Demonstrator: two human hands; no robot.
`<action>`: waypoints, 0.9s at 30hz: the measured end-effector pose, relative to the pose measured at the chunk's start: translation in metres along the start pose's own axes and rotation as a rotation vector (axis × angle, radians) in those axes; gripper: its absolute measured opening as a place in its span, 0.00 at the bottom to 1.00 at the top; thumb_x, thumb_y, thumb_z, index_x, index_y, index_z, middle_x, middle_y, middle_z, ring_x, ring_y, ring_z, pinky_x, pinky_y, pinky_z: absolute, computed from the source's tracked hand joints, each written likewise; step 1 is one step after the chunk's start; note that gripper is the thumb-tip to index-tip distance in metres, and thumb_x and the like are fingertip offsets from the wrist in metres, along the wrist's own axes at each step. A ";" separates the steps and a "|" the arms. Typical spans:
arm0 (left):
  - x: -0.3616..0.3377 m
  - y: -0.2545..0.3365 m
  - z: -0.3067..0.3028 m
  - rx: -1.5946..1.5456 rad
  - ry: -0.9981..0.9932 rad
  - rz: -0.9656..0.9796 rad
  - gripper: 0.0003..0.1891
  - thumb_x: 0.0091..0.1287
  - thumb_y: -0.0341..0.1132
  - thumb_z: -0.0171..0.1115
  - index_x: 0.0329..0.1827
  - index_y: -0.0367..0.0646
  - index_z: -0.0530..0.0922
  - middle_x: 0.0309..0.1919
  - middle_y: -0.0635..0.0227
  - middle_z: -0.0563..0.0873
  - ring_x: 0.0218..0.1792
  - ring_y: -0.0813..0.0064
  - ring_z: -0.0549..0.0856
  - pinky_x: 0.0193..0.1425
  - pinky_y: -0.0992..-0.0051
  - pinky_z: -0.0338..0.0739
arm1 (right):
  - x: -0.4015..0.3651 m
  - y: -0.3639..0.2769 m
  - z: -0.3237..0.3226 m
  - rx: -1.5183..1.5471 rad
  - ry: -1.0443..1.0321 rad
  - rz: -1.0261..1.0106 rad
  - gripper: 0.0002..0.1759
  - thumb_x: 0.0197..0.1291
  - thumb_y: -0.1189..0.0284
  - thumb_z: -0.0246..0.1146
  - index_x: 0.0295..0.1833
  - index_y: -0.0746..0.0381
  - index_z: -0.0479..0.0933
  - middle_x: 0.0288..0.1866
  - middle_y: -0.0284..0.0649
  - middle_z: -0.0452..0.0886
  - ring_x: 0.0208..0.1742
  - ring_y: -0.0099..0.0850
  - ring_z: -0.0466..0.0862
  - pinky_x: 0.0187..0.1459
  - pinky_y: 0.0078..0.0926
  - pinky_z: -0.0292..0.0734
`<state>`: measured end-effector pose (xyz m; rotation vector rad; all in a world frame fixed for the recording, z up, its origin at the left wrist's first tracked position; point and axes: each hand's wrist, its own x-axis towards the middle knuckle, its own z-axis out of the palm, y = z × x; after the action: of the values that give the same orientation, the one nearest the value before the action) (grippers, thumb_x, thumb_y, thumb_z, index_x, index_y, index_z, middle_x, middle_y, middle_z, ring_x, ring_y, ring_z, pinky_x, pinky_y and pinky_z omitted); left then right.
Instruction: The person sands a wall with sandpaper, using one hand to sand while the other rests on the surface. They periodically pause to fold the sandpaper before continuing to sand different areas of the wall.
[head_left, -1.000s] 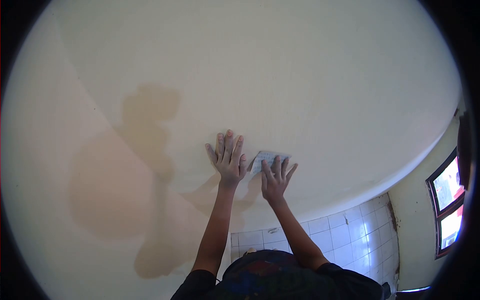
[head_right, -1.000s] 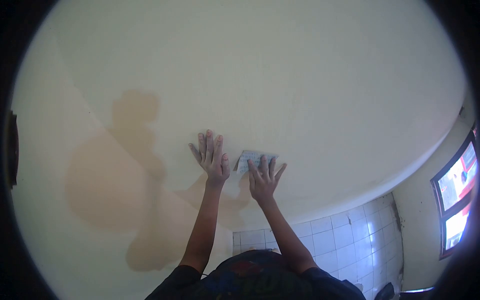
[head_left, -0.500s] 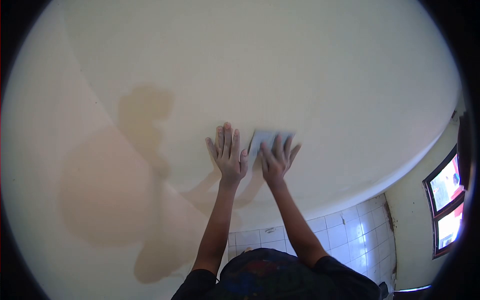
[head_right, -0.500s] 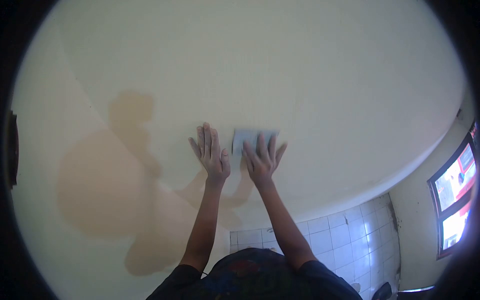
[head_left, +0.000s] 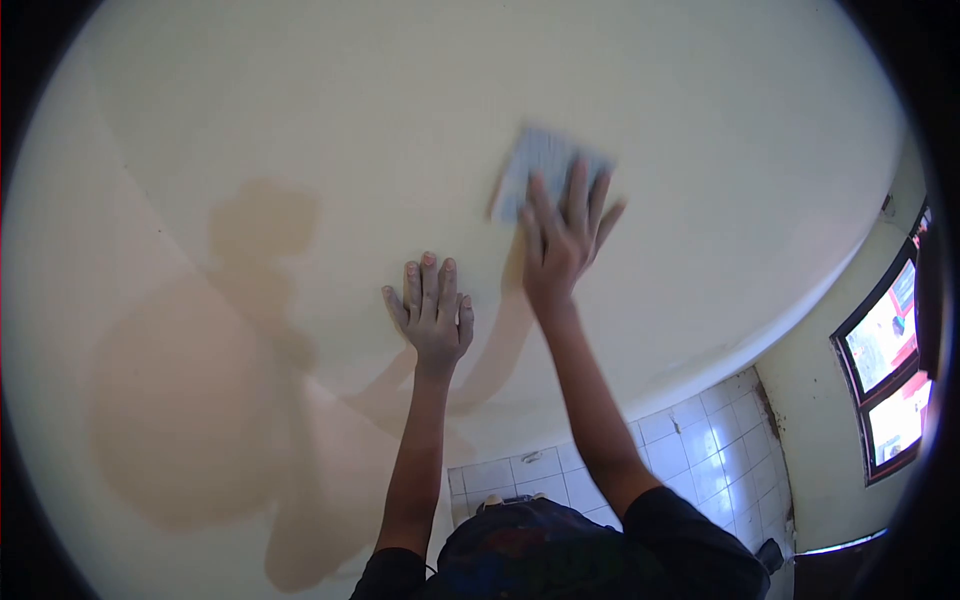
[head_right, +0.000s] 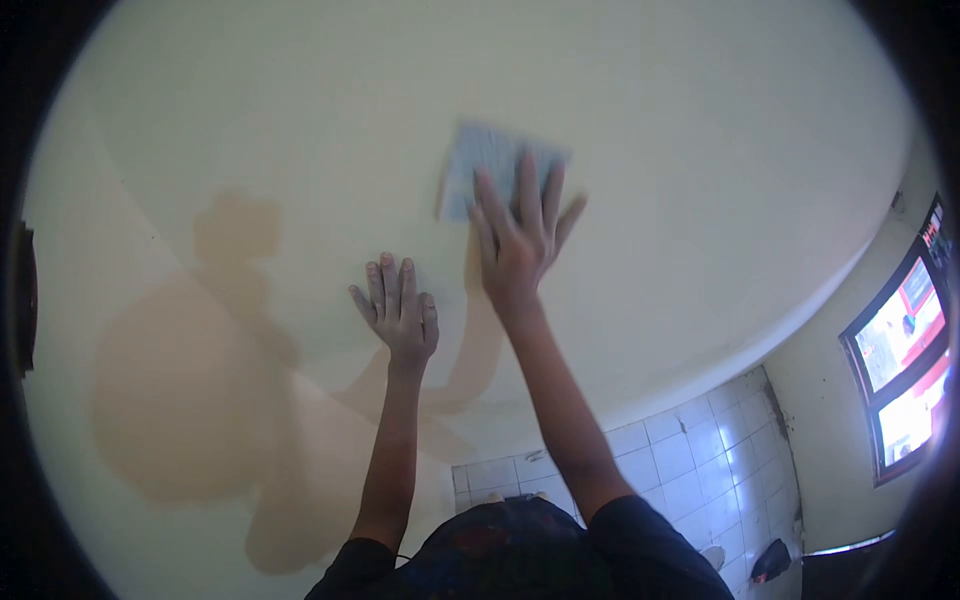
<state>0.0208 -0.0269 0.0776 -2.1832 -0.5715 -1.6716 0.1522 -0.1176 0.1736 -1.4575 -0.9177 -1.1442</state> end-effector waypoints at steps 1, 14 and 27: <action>0.000 0.002 -0.003 -0.006 -0.019 -0.009 0.25 0.74 0.44 0.41 0.69 0.41 0.70 0.73 0.55 0.64 0.77 0.56 0.54 0.77 0.48 0.31 | -0.049 0.015 0.001 0.008 -0.027 0.019 0.18 0.59 0.63 0.64 0.56 0.44 0.82 0.73 0.44 0.66 0.76 0.54 0.57 0.70 0.70 0.36; 0.090 0.025 -0.014 0.123 -0.097 0.112 0.23 0.71 0.46 0.49 0.70 0.70 0.69 0.73 0.74 0.65 0.75 0.62 0.60 0.73 0.35 0.29 | -0.173 0.056 -0.035 -0.153 -0.335 0.177 0.33 0.58 0.59 0.65 0.70 0.51 0.68 0.76 0.47 0.60 0.77 0.53 0.54 0.72 0.68 0.34; -0.050 0.033 0.032 0.154 -0.305 0.315 0.25 0.71 0.49 0.49 0.72 0.64 0.67 0.74 0.73 0.64 0.76 0.62 0.58 0.71 0.32 0.38 | -0.105 0.035 -0.097 0.424 -0.009 0.766 0.26 0.68 0.83 0.47 0.71 0.63 0.63 0.72 0.49 0.66 0.72 0.41 0.68 0.69 0.39 0.63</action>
<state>0.0520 -0.0453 0.0201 -2.2866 -0.3898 -1.1100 0.1407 -0.2173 0.0650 -1.2770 -0.4800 -0.3486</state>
